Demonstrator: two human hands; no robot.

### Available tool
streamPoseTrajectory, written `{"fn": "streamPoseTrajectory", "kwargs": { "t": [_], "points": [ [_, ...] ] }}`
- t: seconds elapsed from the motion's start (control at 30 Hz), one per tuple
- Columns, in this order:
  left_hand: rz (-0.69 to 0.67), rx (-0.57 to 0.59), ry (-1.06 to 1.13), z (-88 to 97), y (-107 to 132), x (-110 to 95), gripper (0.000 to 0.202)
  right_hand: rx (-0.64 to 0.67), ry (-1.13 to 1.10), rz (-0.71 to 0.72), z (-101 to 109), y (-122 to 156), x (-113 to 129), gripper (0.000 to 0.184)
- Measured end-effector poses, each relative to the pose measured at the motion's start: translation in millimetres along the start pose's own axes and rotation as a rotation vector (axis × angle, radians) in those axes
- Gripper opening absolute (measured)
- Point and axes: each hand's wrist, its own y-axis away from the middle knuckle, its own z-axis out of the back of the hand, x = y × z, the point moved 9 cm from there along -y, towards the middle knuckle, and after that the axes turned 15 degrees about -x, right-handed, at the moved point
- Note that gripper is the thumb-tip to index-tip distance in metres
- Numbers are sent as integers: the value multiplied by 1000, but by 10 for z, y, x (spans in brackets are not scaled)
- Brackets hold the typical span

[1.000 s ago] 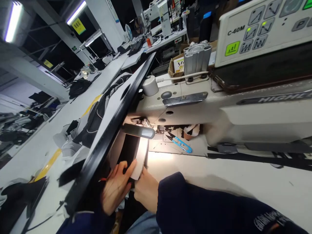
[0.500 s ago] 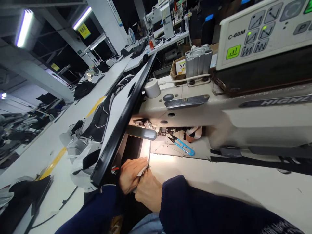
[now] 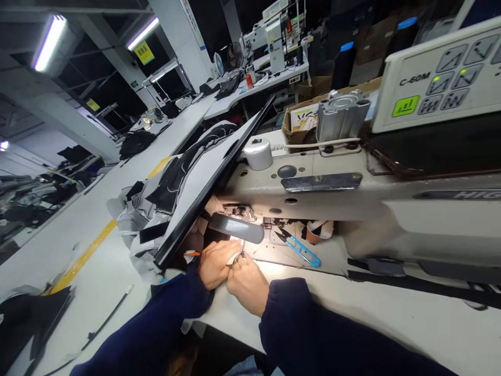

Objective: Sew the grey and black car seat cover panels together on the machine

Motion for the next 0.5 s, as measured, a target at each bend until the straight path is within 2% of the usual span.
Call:
{"fn": "streamPoseTrajectory", "kwargs": {
  "t": [0.2, 0.3, 0.37, 0.43, 0.5],
  "points": [
    [15, 28, 23, -64, -218, 93, 39, -32, 17, -42, -47, -34, -253, 18],
    [-24, 47, -48, -54, -287, 53, 34, -25, -24, -60, -61, -11, -310, 19],
    [-115, 98, -155, -25, -316, -28, 29, -5, -49, -68, -73, 3, -321, 21],
    [-264, 136, -314, 50, -325, -87, 26, -6, -61, -72, -58, 1, -325, 22],
    [-411, 141, -452, 158, -287, -64, 21, -12, -58, -75, -33, -13, -331, 18]
  ]
}}
